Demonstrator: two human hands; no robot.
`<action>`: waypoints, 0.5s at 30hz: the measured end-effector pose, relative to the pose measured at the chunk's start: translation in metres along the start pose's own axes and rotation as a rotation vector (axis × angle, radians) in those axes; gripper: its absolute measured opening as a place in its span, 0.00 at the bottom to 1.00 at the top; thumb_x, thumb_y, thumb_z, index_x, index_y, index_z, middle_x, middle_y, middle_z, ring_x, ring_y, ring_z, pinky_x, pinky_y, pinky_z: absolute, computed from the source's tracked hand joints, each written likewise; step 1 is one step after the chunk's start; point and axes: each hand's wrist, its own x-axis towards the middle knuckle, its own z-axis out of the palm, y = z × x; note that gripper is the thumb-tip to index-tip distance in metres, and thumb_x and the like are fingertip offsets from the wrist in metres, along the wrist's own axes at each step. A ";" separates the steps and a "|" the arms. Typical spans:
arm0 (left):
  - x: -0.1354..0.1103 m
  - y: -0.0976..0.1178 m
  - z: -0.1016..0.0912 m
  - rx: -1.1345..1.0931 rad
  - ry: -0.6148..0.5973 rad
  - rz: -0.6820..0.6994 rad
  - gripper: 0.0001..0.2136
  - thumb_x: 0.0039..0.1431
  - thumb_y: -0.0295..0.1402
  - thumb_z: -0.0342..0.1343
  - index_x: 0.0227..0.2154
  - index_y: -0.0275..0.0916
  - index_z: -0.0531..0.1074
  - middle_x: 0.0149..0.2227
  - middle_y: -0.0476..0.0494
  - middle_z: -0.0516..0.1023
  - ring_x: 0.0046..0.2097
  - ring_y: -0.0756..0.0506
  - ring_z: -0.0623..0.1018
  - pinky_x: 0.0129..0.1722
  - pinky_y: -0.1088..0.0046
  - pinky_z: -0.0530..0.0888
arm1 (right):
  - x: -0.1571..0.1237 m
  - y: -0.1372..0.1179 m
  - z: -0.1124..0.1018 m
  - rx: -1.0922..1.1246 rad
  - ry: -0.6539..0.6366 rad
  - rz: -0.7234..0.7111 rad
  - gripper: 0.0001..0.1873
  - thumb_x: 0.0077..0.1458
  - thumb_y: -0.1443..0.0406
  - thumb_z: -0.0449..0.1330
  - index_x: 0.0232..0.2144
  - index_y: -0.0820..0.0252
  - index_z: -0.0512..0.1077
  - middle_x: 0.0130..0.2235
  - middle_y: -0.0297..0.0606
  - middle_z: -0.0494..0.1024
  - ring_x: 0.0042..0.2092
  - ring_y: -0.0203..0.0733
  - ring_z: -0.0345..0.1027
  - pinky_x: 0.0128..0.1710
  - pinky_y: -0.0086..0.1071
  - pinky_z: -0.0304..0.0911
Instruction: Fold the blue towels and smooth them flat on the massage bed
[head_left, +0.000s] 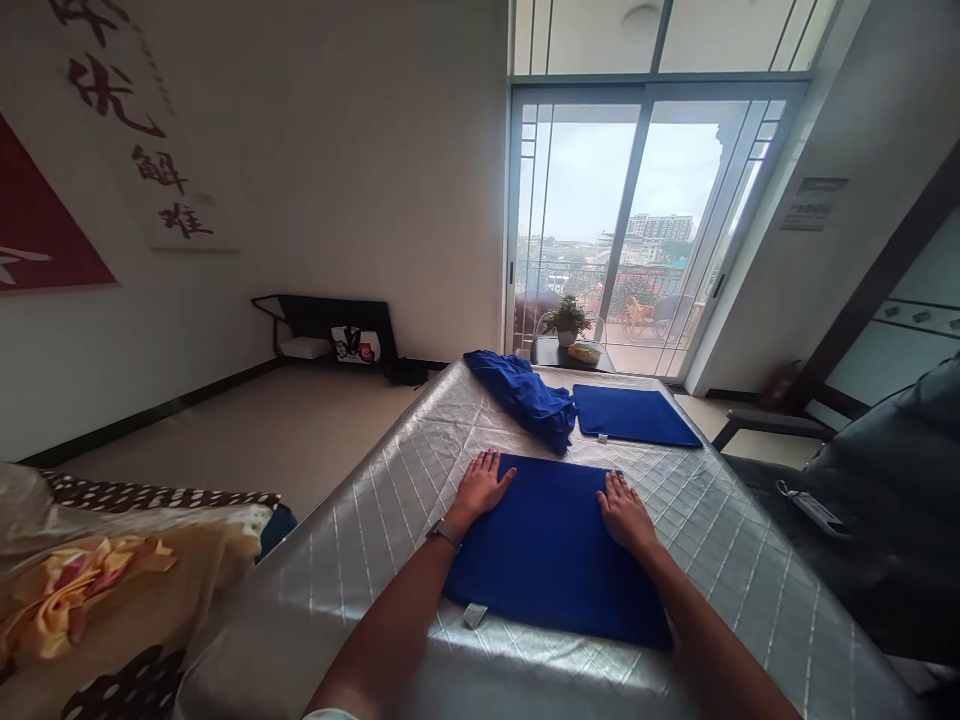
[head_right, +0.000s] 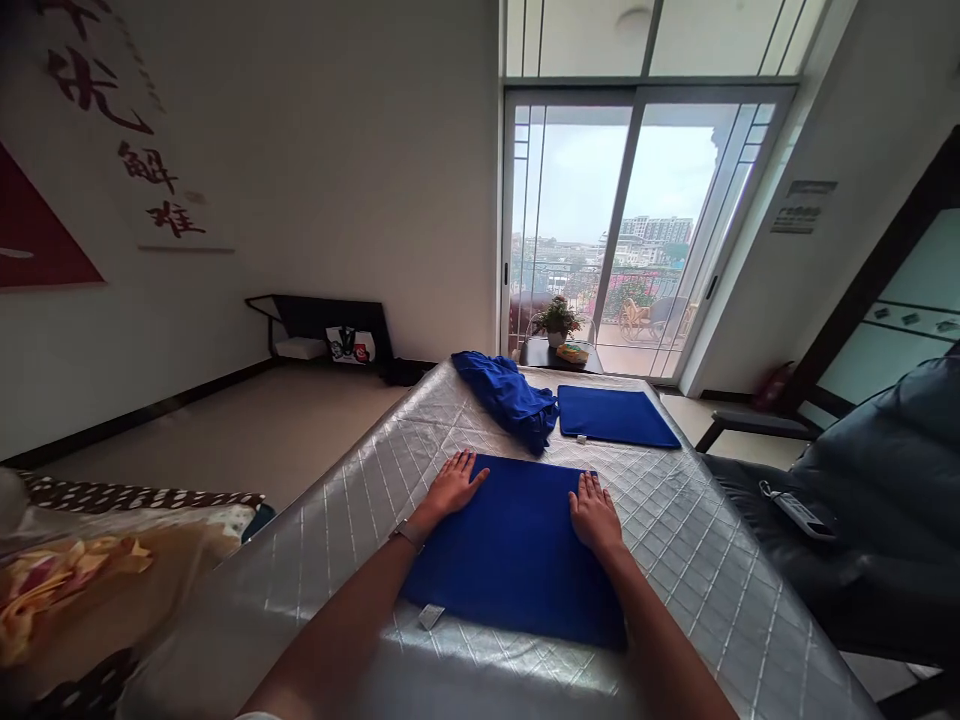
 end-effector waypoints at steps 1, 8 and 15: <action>0.001 0.000 0.000 -0.006 0.001 -0.007 0.40 0.69 0.57 0.27 0.70 0.29 0.50 0.72 0.33 0.47 0.73 0.37 0.48 0.71 0.57 0.48 | -0.002 0.000 0.002 0.004 -0.005 -0.003 0.35 0.69 0.58 0.34 0.71 0.71 0.46 0.73 0.43 0.45 0.73 0.43 0.34 0.70 0.39 0.34; 0.001 -0.009 -0.004 0.014 -0.001 -0.051 0.40 0.70 0.56 0.27 0.70 0.26 0.50 0.72 0.30 0.49 0.72 0.38 0.50 0.70 0.57 0.48 | -0.005 0.000 0.004 0.009 0.007 -0.008 0.35 0.69 0.58 0.34 0.71 0.73 0.46 0.73 0.45 0.46 0.73 0.44 0.35 0.70 0.40 0.35; -0.010 0.045 -0.009 0.021 -0.009 0.148 0.41 0.70 0.55 0.23 0.69 0.24 0.53 0.71 0.28 0.51 0.72 0.37 0.51 0.70 0.56 0.52 | -0.003 -0.002 0.006 0.044 0.021 -0.003 0.35 0.68 0.58 0.35 0.71 0.72 0.47 0.73 0.46 0.46 0.73 0.44 0.35 0.70 0.40 0.35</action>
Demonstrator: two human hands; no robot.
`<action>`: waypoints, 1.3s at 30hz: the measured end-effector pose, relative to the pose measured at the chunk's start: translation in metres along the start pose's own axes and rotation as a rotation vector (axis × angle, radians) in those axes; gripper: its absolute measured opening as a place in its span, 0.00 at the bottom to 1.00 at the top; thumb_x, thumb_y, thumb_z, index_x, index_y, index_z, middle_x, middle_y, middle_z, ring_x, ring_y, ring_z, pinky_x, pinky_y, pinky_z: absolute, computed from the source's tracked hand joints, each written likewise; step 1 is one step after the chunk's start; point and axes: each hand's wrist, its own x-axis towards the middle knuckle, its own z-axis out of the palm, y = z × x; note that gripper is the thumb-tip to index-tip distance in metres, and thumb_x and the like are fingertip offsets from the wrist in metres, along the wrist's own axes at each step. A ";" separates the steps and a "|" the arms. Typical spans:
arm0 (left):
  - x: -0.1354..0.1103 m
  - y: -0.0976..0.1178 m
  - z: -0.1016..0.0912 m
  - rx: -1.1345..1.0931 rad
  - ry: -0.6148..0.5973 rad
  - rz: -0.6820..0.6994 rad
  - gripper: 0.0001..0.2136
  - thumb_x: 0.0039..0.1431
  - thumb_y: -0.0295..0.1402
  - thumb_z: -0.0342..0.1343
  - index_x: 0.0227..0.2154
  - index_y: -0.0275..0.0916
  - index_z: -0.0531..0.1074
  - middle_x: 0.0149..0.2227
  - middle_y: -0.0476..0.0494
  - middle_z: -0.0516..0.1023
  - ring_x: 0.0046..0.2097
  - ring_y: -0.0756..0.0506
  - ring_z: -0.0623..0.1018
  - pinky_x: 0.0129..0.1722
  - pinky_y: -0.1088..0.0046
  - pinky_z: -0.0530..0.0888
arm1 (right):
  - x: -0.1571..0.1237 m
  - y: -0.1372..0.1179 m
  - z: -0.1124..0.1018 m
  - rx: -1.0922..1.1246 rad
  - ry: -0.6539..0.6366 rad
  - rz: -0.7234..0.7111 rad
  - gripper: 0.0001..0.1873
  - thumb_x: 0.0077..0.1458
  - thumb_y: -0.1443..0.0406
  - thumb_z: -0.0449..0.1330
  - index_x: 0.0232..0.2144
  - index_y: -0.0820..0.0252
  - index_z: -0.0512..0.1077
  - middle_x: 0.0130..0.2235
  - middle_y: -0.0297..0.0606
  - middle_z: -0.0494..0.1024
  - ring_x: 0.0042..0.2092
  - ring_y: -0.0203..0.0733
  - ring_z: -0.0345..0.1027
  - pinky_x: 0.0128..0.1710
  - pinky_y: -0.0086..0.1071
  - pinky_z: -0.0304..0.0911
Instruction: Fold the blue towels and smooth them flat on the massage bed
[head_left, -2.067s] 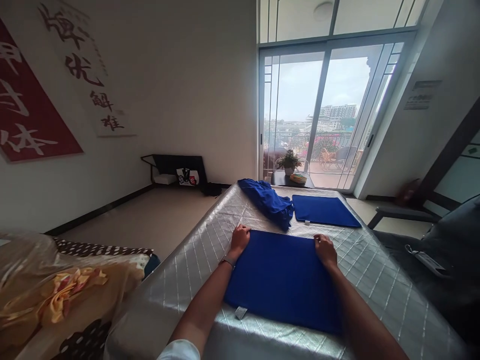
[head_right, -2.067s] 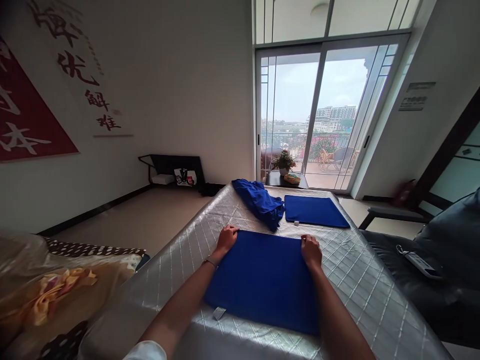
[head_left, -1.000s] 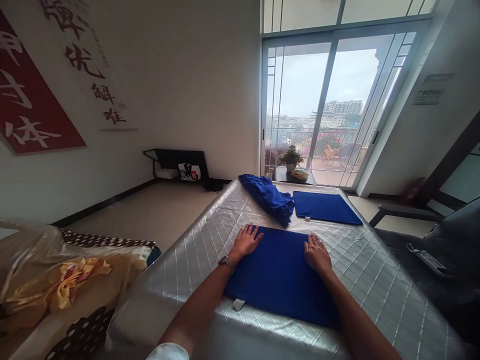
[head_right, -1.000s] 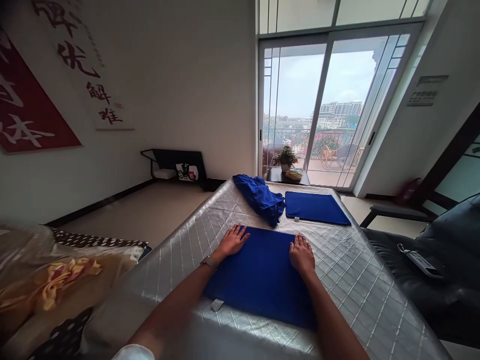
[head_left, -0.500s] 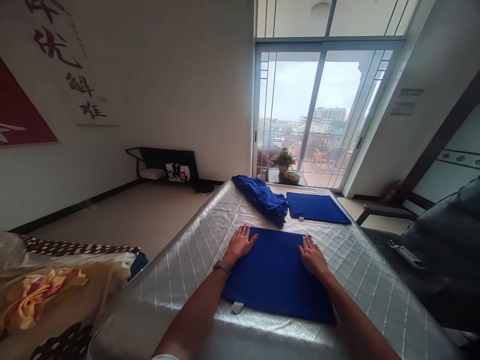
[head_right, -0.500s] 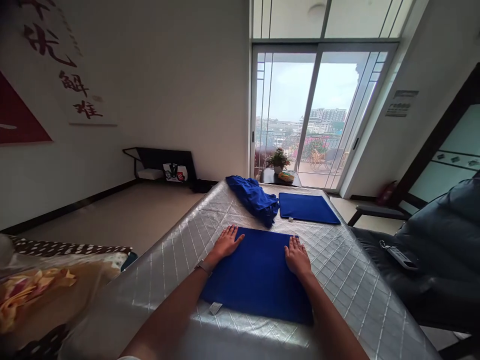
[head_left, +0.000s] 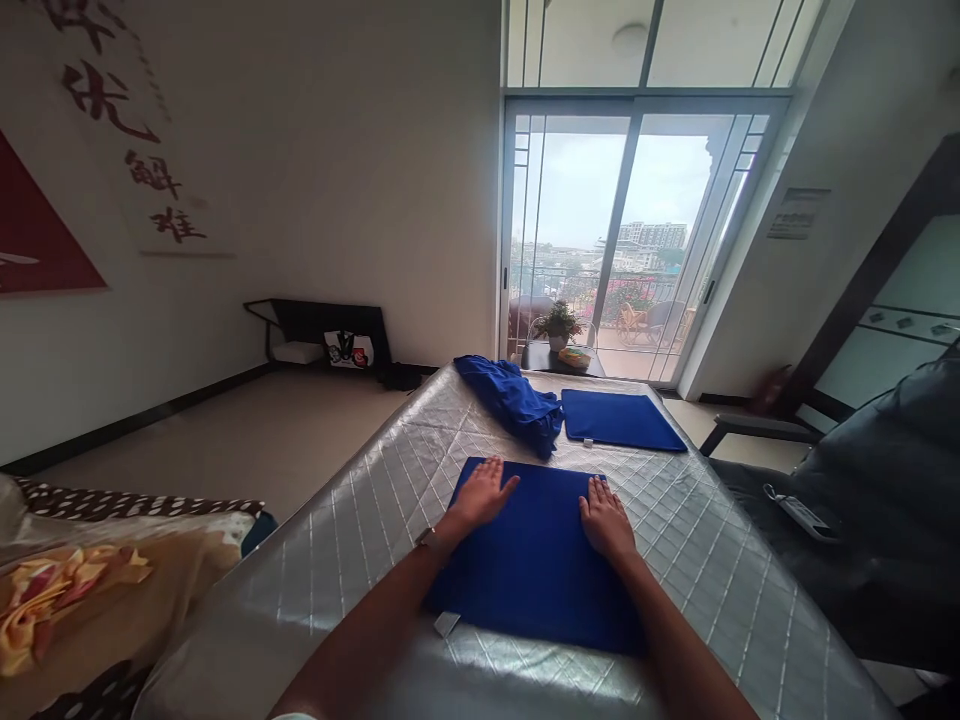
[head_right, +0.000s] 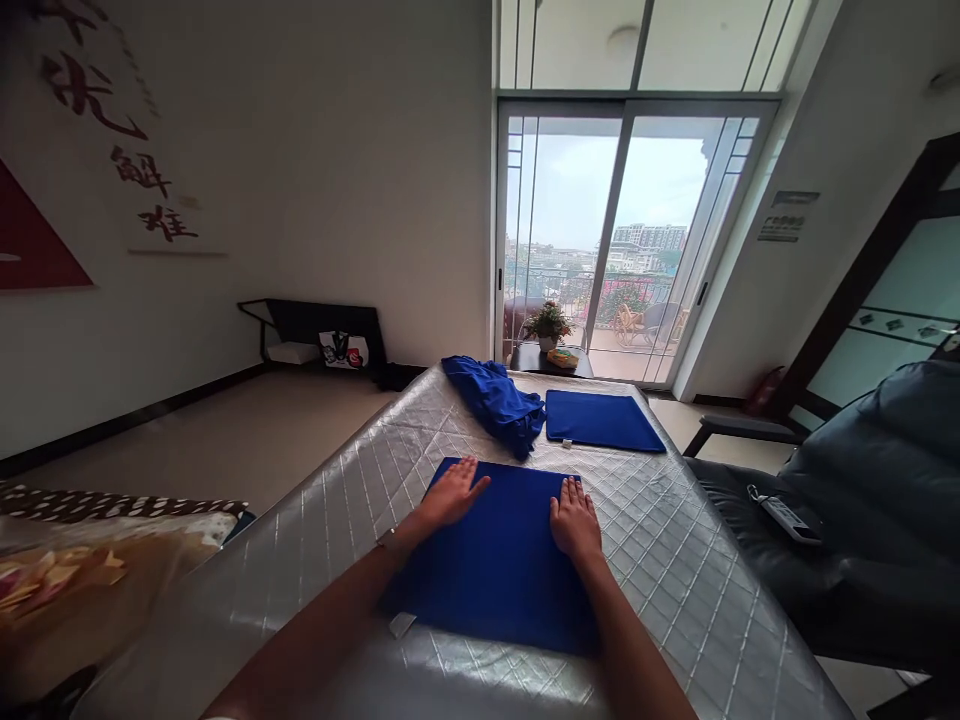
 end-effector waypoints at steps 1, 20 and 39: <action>0.001 0.021 0.003 -0.011 -0.037 0.091 0.41 0.70 0.56 0.23 0.69 0.24 0.53 0.71 0.29 0.51 0.72 0.38 0.51 0.70 0.58 0.51 | 0.000 0.000 0.000 0.005 0.002 0.001 0.35 0.68 0.57 0.35 0.71 0.72 0.47 0.73 0.45 0.46 0.73 0.44 0.35 0.70 0.40 0.35; -0.020 -0.015 0.011 0.023 -0.039 -0.056 0.41 0.68 0.58 0.24 0.70 0.29 0.51 0.72 0.33 0.47 0.73 0.38 0.47 0.71 0.55 0.46 | -0.004 -0.001 -0.003 0.006 -0.003 0.009 0.35 0.68 0.57 0.34 0.71 0.71 0.47 0.73 0.42 0.46 0.73 0.41 0.35 0.70 0.37 0.32; -0.037 -0.005 -0.012 0.026 -0.016 -0.136 0.43 0.68 0.58 0.27 0.69 0.23 0.50 0.72 0.28 0.46 0.73 0.34 0.47 0.71 0.55 0.48 | -0.064 0.002 0.002 -0.100 0.003 -0.074 0.36 0.68 0.57 0.35 0.70 0.74 0.47 0.73 0.47 0.46 0.73 0.46 0.36 0.70 0.42 0.35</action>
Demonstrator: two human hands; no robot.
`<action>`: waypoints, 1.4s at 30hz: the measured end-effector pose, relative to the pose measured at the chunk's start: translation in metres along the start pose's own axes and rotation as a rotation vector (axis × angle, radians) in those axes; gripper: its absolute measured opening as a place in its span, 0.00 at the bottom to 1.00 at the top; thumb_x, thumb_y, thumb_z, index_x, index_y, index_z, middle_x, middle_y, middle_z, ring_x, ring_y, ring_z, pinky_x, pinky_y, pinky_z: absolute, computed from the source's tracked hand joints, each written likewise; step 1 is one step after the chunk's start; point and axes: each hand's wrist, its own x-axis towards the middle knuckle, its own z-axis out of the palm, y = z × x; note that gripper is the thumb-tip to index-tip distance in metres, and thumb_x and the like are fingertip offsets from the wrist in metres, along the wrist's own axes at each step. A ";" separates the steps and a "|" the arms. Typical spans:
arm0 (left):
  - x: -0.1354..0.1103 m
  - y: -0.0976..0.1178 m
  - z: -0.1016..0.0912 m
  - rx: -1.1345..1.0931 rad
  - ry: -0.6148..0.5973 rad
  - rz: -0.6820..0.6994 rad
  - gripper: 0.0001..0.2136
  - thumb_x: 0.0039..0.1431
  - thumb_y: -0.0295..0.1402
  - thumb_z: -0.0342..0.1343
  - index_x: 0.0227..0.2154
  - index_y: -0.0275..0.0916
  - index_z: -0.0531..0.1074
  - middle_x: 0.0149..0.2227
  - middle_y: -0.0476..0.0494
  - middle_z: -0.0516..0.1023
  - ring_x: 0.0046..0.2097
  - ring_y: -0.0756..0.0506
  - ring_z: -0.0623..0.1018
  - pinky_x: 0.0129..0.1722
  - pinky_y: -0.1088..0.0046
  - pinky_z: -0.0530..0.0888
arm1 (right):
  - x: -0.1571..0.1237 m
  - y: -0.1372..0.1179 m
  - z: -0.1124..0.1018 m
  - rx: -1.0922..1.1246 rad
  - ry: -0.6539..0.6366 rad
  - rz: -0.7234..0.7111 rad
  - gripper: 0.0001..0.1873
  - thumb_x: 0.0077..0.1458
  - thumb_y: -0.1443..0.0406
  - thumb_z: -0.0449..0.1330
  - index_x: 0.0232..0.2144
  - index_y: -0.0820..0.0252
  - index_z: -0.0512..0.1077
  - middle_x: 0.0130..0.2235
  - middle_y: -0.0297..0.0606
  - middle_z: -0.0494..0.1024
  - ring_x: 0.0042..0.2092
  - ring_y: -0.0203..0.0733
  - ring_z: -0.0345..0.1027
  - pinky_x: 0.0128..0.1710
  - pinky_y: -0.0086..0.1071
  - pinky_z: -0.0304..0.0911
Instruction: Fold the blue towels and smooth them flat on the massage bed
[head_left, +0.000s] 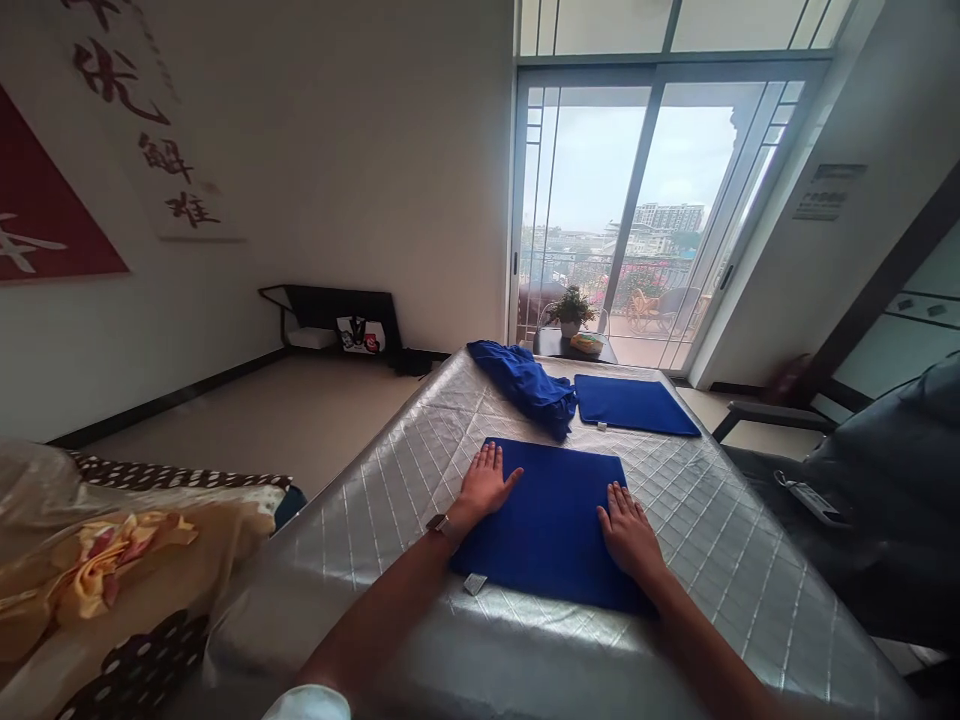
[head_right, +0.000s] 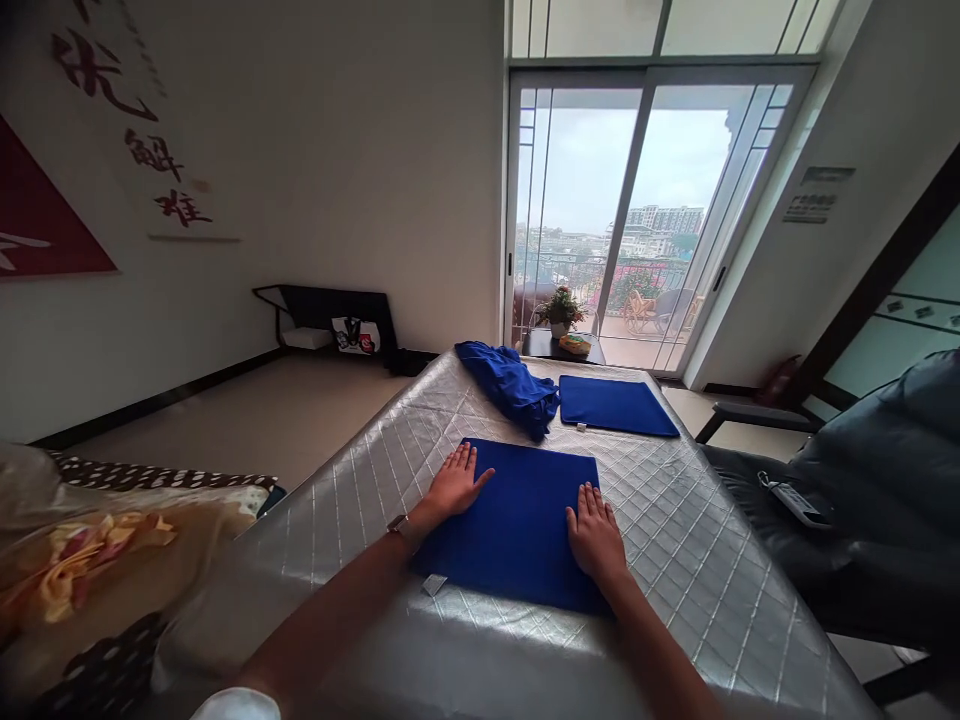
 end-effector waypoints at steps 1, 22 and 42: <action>-0.003 0.016 0.001 -0.003 0.013 0.058 0.43 0.68 0.58 0.26 0.69 0.23 0.50 0.72 0.28 0.47 0.73 0.34 0.48 0.70 0.55 0.48 | -0.001 0.000 0.002 0.004 0.000 0.004 0.36 0.68 0.57 0.35 0.70 0.74 0.47 0.73 0.47 0.46 0.73 0.46 0.36 0.71 0.42 0.35; -0.087 -0.023 0.010 0.006 -0.032 0.152 0.38 0.69 0.58 0.30 0.72 0.36 0.47 0.73 0.39 0.45 0.73 0.39 0.46 0.71 0.56 0.49 | -0.003 -0.003 0.003 0.072 0.009 0.031 0.35 0.68 0.58 0.35 0.71 0.72 0.48 0.73 0.45 0.46 0.73 0.44 0.36 0.71 0.42 0.35; -0.094 0.079 0.008 -0.094 -0.020 0.508 0.37 0.71 0.55 0.28 0.71 0.31 0.50 0.73 0.36 0.47 0.73 0.41 0.47 0.71 0.61 0.50 | -0.086 -0.009 0.012 0.085 -0.008 0.014 0.36 0.67 0.53 0.37 0.71 0.68 0.49 0.72 0.43 0.46 0.73 0.44 0.36 0.71 0.45 0.39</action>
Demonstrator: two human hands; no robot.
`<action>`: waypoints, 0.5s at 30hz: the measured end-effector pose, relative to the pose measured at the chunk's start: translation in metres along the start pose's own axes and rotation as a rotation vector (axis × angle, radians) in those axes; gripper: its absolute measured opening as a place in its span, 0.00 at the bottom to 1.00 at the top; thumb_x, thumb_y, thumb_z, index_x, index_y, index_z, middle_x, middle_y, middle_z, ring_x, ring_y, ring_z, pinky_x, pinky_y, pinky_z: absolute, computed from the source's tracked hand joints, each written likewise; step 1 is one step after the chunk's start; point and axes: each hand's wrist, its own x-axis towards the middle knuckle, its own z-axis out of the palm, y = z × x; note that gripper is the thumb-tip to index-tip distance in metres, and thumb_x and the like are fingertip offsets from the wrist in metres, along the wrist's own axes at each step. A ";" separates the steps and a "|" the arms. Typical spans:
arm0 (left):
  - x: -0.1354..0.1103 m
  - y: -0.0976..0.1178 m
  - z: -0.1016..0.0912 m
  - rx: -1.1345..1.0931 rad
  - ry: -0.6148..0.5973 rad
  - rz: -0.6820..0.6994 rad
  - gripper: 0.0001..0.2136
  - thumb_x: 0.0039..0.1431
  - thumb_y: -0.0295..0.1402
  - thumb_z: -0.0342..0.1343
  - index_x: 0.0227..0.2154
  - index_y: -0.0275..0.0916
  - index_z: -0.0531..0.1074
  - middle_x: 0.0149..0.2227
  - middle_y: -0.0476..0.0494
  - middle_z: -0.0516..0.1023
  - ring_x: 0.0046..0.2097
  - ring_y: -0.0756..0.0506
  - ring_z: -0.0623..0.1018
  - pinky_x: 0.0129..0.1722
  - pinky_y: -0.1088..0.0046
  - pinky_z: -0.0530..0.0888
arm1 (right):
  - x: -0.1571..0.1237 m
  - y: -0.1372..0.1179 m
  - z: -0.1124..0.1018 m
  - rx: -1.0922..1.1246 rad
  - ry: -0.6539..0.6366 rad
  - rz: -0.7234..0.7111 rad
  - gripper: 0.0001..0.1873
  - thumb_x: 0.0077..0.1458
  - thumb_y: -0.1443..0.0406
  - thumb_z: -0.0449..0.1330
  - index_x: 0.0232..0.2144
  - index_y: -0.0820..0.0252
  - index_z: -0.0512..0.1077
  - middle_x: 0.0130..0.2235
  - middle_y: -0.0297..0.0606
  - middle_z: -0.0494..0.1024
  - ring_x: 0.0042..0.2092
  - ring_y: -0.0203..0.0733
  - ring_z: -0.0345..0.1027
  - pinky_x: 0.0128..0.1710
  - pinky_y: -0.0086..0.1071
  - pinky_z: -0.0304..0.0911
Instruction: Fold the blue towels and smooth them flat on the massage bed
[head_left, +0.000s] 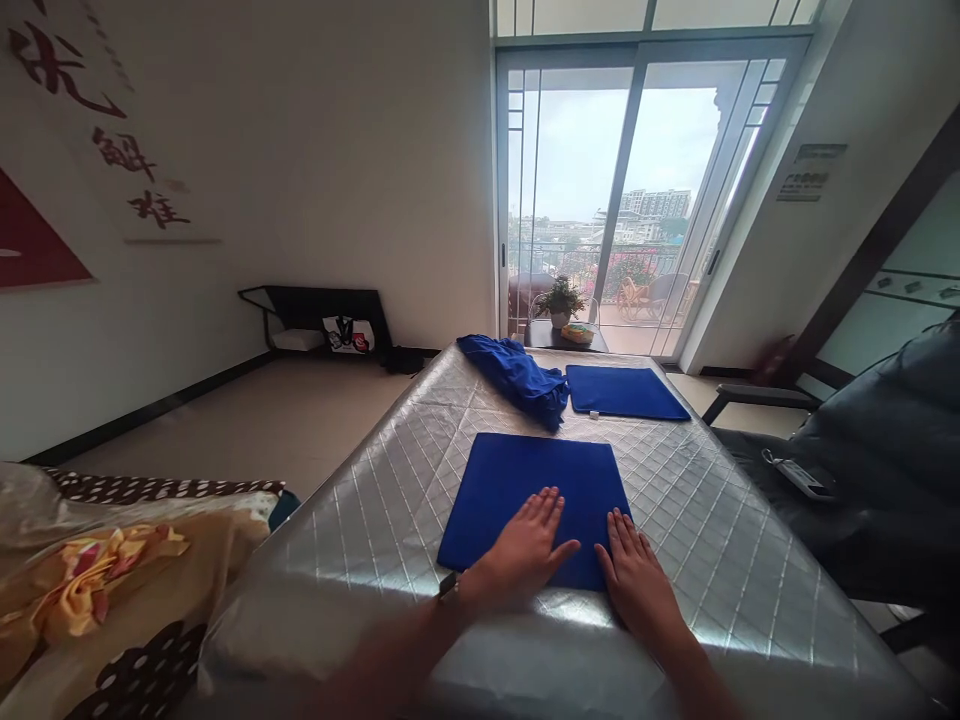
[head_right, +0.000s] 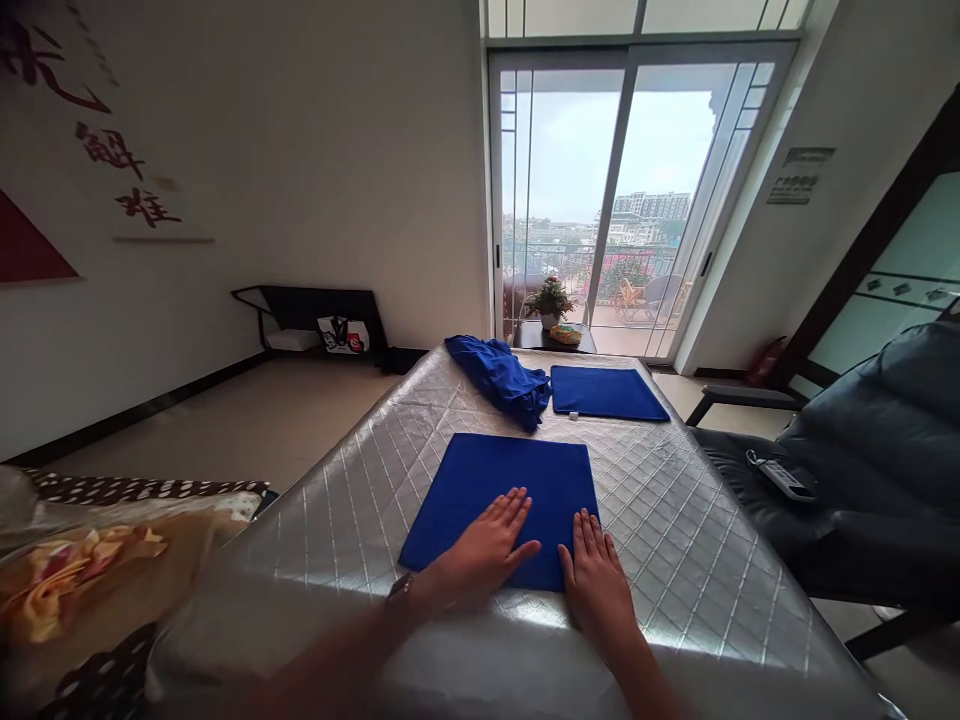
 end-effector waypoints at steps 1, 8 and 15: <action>0.010 0.012 0.003 -0.016 -0.002 0.053 0.36 0.71 0.55 0.28 0.71 0.32 0.50 0.73 0.36 0.47 0.73 0.42 0.46 0.71 0.61 0.49 | 0.001 0.000 0.000 -0.005 -0.005 -0.006 0.36 0.67 0.55 0.37 0.71 0.68 0.50 0.72 0.44 0.46 0.73 0.44 0.36 0.71 0.45 0.39; 0.023 0.028 0.013 -0.059 -0.068 0.145 0.34 0.72 0.54 0.28 0.72 0.38 0.46 0.73 0.41 0.46 0.73 0.44 0.45 0.71 0.60 0.45 | 0.000 -0.004 -0.004 0.008 -0.011 -0.009 0.35 0.68 0.56 0.37 0.70 0.70 0.49 0.73 0.45 0.45 0.73 0.44 0.35 0.71 0.44 0.36; -0.040 -0.050 -0.005 0.072 -0.068 -0.174 0.35 0.70 0.58 0.33 0.72 0.43 0.43 0.73 0.45 0.43 0.73 0.40 0.44 0.71 0.54 0.43 | -0.002 -0.009 -0.009 0.054 -0.022 0.013 0.36 0.68 0.54 0.37 0.71 0.71 0.47 0.73 0.45 0.43 0.73 0.44 0.33 0.72 0.44 0.35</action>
